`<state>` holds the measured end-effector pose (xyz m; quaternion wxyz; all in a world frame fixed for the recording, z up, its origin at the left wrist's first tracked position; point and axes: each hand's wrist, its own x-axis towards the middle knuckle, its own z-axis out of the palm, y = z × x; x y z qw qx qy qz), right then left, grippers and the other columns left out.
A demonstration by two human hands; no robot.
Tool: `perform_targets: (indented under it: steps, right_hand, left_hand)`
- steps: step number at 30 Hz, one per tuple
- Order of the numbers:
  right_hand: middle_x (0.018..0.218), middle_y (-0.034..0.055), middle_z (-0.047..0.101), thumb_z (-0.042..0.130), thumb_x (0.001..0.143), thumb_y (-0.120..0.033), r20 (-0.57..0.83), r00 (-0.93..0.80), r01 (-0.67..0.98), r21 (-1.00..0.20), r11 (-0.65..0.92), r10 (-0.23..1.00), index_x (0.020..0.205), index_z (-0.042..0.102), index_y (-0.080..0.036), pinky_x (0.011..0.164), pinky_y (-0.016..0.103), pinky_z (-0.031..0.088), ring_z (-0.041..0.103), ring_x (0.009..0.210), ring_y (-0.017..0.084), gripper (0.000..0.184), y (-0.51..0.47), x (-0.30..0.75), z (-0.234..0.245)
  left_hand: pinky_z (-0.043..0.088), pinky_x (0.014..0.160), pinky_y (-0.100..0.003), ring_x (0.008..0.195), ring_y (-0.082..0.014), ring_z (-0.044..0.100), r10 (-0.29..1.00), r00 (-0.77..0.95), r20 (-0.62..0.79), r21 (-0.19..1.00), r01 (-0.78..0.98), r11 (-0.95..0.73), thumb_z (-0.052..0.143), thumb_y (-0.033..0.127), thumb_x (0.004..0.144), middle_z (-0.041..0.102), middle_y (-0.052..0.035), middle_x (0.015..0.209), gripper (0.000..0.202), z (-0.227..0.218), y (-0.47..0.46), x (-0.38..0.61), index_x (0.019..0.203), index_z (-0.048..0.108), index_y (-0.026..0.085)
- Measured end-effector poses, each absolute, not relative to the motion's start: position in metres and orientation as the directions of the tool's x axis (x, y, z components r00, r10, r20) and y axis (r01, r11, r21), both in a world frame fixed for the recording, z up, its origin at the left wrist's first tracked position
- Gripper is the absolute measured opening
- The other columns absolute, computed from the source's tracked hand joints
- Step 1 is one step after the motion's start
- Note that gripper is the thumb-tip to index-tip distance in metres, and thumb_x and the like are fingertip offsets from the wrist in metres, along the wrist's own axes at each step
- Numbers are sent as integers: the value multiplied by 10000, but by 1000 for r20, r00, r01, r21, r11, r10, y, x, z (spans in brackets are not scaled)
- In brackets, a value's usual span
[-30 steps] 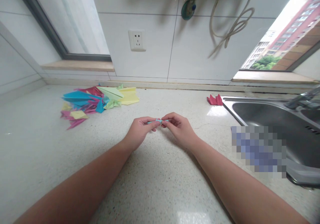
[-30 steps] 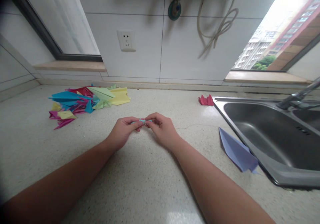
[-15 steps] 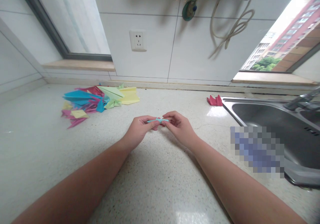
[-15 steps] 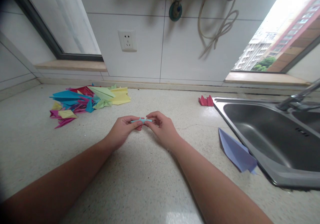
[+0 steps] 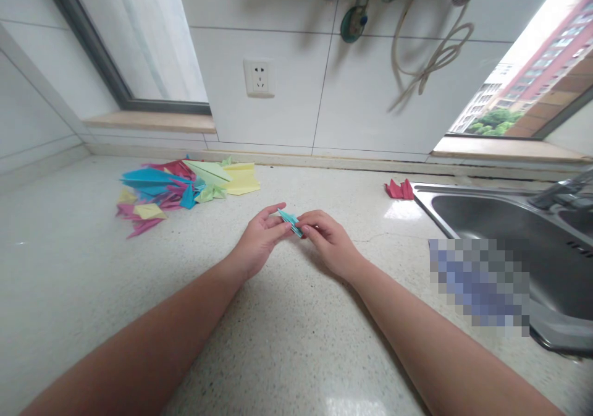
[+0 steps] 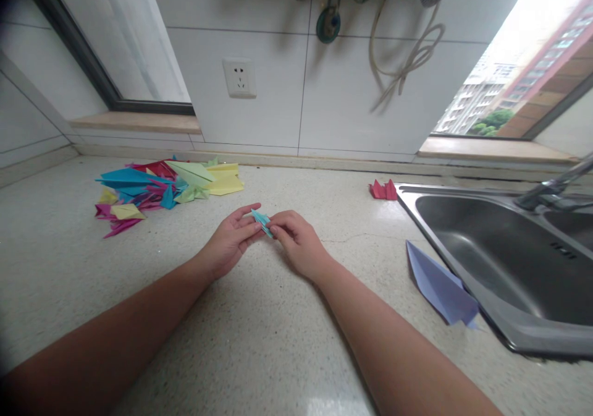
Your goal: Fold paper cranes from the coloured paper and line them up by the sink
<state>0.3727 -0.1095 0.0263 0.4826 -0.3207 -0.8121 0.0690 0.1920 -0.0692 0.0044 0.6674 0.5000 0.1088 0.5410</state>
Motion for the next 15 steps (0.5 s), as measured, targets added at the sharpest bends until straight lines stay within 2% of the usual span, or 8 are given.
perform_targets:
  steps: [3,6,11,15]
  right_hand:
    - [1107,70,596,580,950,-262,755,-335,491,-371,789,563,1055,705,-216,942,323,470,569,1058,138,169,-110,373,27]
    - [1056,68,603,612,923,-255,756,-327,486,-380,787,567,1065,689,-207,862,304,491,582,986,133,169,-107,373,23]
    - [927,73,648,622,906,-310,623,-179,392,-665,636,762,1104,612,-138,796,321,515,633,821,142,262,-100,375,17]
    - [845,81,644,635,891,-341,559,-174,277,-762,585,811,1081,592,-84,735,302,513,622,740,136,322,-100,373,20]
  left_hand:
    - [460,993,-319,1037,-177,641,831,386,401,782,-616,-92,761,137,768,625,-193,1188,743,5,-69,193,1409,390,84]
    - [470,965,-303,1008,-171,648,840,373,394,789,-606,-101,766,131,754,633,-192,1174,749,6,-69,193,1403,397,74]
    - [481,924,-300,974,-178,657,839,383,386,804,-585,-103,755,126,755,640,-177,1157,766,6,-68,193,1429,393,100]
    - [467,957,-308,1000,-175,652,820,403,406,807,-580,-115,748,137,777,640,-172,1161,766,4,-67,191,1448,379,124]
